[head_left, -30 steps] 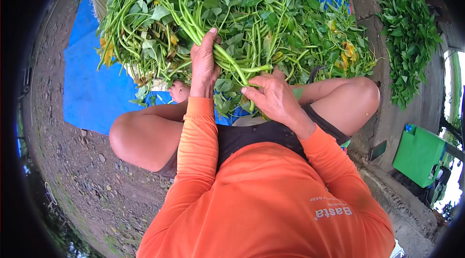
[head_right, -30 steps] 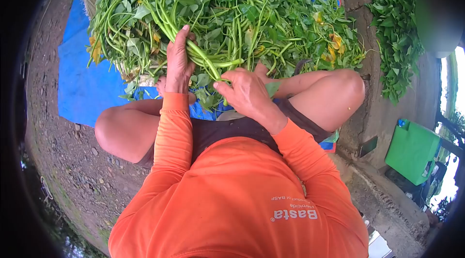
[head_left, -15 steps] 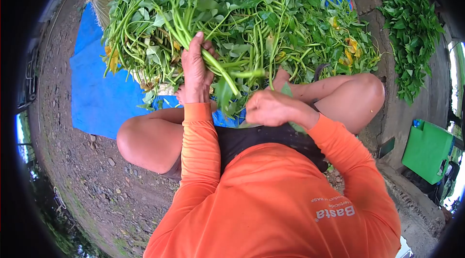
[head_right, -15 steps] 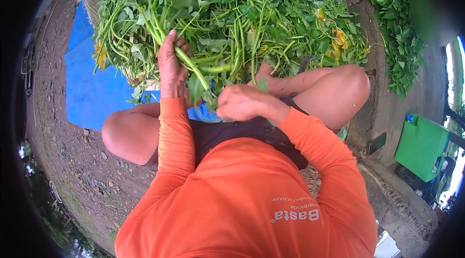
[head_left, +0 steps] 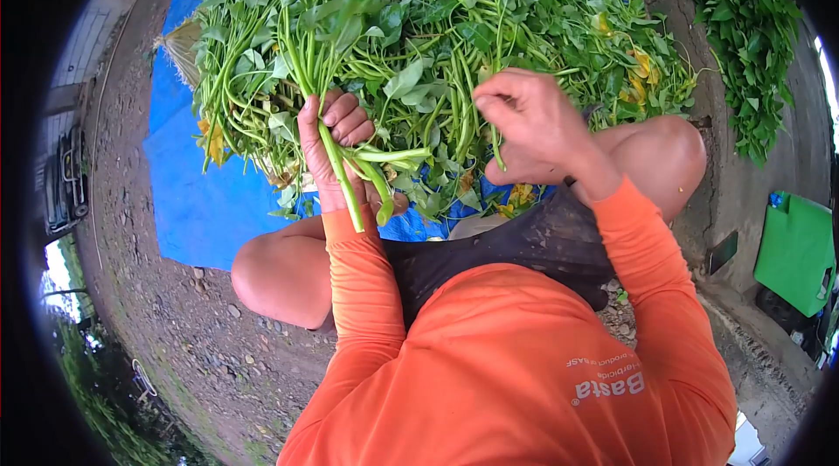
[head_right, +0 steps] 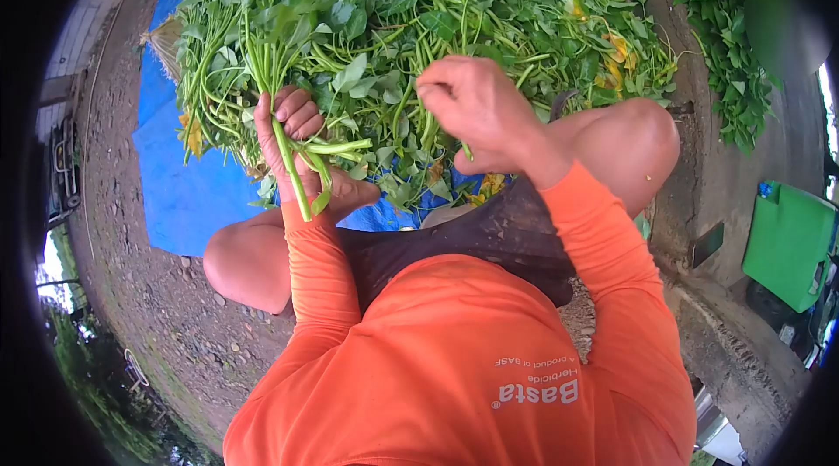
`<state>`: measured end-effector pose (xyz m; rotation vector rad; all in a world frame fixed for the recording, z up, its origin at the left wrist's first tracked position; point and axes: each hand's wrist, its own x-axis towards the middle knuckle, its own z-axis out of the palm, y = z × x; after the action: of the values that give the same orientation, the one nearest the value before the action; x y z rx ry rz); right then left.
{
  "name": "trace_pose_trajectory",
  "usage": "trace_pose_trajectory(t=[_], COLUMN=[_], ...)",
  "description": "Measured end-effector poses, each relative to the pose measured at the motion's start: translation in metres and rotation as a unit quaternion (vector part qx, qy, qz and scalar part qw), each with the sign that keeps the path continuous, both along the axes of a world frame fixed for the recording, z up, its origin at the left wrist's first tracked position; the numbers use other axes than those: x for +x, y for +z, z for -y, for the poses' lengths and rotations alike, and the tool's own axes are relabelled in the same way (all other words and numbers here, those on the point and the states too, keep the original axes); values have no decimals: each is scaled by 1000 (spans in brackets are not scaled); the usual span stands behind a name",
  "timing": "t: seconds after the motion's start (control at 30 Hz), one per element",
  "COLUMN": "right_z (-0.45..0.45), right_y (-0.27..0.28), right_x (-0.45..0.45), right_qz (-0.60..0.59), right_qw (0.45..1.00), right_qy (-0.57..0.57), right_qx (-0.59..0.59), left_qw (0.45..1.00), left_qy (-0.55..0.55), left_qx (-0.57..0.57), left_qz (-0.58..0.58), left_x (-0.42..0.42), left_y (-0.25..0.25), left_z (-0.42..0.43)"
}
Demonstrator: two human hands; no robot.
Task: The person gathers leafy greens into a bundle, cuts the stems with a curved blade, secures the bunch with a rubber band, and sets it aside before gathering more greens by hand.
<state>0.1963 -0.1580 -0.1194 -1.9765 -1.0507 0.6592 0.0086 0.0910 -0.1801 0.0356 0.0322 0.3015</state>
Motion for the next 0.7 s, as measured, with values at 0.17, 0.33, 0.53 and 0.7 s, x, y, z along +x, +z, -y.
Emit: trace_pose_trajectory(t=[0.17,0.33,0.53,0.7], right_z=[-43,-29,-28,-52], right_y=[-47,-44,-141,-241], right_x=[-75,-65,8,36], right_qz=[47,-44,-36,-29], right_qw=[980,985,964,912], right_qy=[59,166,-80,-386], right_qx=[182,-24,-252,-137], left_qw=[1000,996,963,897], left_qy=[-16,1,85,128], left_qx=[5,63,157,234], left_qz=[-16,-68,-201,-351], left_x=[2,-4,0,11], left_y=[7,12,19,17], left_z=[11,-3,-10,5])
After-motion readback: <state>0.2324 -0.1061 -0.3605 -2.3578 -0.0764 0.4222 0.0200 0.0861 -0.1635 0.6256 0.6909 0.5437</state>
